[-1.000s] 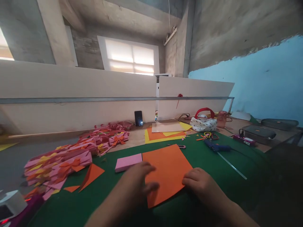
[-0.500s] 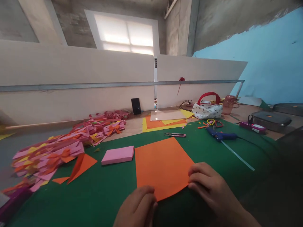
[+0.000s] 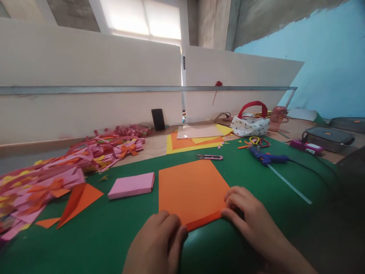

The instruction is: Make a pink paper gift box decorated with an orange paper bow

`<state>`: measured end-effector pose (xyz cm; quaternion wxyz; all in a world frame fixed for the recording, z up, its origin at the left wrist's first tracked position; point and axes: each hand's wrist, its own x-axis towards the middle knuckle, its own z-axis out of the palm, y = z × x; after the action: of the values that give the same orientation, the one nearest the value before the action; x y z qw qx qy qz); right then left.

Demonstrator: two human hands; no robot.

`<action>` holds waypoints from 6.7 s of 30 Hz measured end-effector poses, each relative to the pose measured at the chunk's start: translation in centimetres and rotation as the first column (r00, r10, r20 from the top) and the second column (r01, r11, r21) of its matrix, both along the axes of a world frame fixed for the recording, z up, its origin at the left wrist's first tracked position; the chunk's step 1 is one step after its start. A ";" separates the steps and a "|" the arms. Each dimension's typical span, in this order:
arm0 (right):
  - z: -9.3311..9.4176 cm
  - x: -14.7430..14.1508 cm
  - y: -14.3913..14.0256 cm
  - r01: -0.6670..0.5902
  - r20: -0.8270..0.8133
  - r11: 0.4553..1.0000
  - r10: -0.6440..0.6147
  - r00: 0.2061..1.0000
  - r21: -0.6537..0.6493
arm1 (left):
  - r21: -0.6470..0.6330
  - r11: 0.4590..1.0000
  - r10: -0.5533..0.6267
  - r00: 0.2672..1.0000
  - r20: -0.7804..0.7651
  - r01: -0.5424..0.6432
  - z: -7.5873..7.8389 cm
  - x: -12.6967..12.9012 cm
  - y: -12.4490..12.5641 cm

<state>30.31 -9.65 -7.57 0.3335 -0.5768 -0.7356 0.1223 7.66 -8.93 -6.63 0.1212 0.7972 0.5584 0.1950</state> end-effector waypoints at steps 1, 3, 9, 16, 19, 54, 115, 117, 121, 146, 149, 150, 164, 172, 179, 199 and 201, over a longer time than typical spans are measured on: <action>0.0 -0.1 0.2 0.001 0.006 1.000 -0.001 1.000 -0.009 | -0.013 1.000 0.007 1.000 -0.008 -0.007 0.2 0.1 0.1; 0.1 -0.1 0.4 -0.003 0.014 1.000 0.003 1.000 -0.027 | -0.039 0.999 0.006 1.000 -0.019 -0.007 0.6 0.3 0.2; 0.3 -0.1 0.4 -0.005 0.021 0.999 0.005 1.000 -0.034 | 0.000 1.000 -0.002 0.998 -0.064 0.002 0.6 1.4 0.2; 0.4 -0.1 0.5 -0.002 0.014 0.997 0.003 1.000 -0.077 | -0.055 0.998 0.037 0.994 -0.107 -0.043 0.2 2.0 0.8; 0.5 -0.1 0.4 0.037 0.023 0.996 -0.036 0.999 -0.075 | -0.099 0.992 0.062 0.988 -0.142 -0.077 0.9 2.2 0.6; 1.6 2.9 2.4 0.093 0.320 0.982 -0.037 0.947 -0.162 | -0.119 0.990 0.009 0.894 -0.448 -0.069 4.7 5.1 0.2; 0.4 3.2 1.8 0.056 0.216 0.991 -0.029 0.976 -0.119 | -0.043 0.981 0.169 0.936 -0.309 -0.192 2.2 0.7 -1.0; 0.3 3.2 1.6 0.059 0.215 0.993 -0.036 0.976 -0.100 | -0.044 0.979 0.178 0.937 -0.302 -0.200 2.2 0.3 -1.1; 0.3 3.1 1.2 0.068 0.195 0.994 -0.052 0.979 -0.081 | -0.051 0.975 0.192 0.934 -0.302 -0.217 1.9 -1.0 -1.1; -0.9 2.8 0.1 0.073 0.210 0.988 -0.100 0.972 0.133 | -0.098 0.993 0.069 0.997 0.026 -0.066 1.3 -1.6 -1.2; -0.5 1.3 -0.3 -0.023 0.232 0.976 -0.028 0.972 0.215 | -0.140 0.988 0.063 0.998 -0.009 -0.064 1.8 -1.5 -1.0; -0.2 0.6 -0.3 -0.070 0.238 0.976 0.019 0.971 0.205 | -0.147 0.986 0.068 0.997 -0.029 -0.072 2.0 -1.4 -0.9; 1.0 -5.6 0.4 -0.177 0.336 0.984 0.173 0.926 -0.019 | -0.126 0.992 -0.039 0.996 -0.086 0.028 1.4 0.6 -0.5; 2.4 -0.5 -0.4 -0.140 0.181 0.977 0.169 0.969 -0.163 | -0.199 0.980 -0.032 0.994 -0.102 0.011 2.4 0.4 -0.5; 2.6 -0.1 -0.1 -0.080 0.218 0.975 0.125 0.968 -0.208 | -0.228 0.972 0.021 0.991 -0.135 -0.052 2.3 1.1 -0.1; 0.4 1.8 0.5 -0.072 0.281 0.986 0.112 0.953 -0.149 | -0.032 0.999 -0.005 0.921 -0.389 -0.008 5.0 3.9 0.7; -0.4 2.2 0.7 -0.092 0.268 0.986 0.127 0.955 -0.141 | 0.189 0.980 0.004 0.937 -0.349 0.066 3.0 6.1 -0.3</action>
<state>32.52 -8.98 -7.97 0.1830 -0.5665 -0.7965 0.1059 13.72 -9.24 -3.62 -0.0564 0.8359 0.5361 0.1036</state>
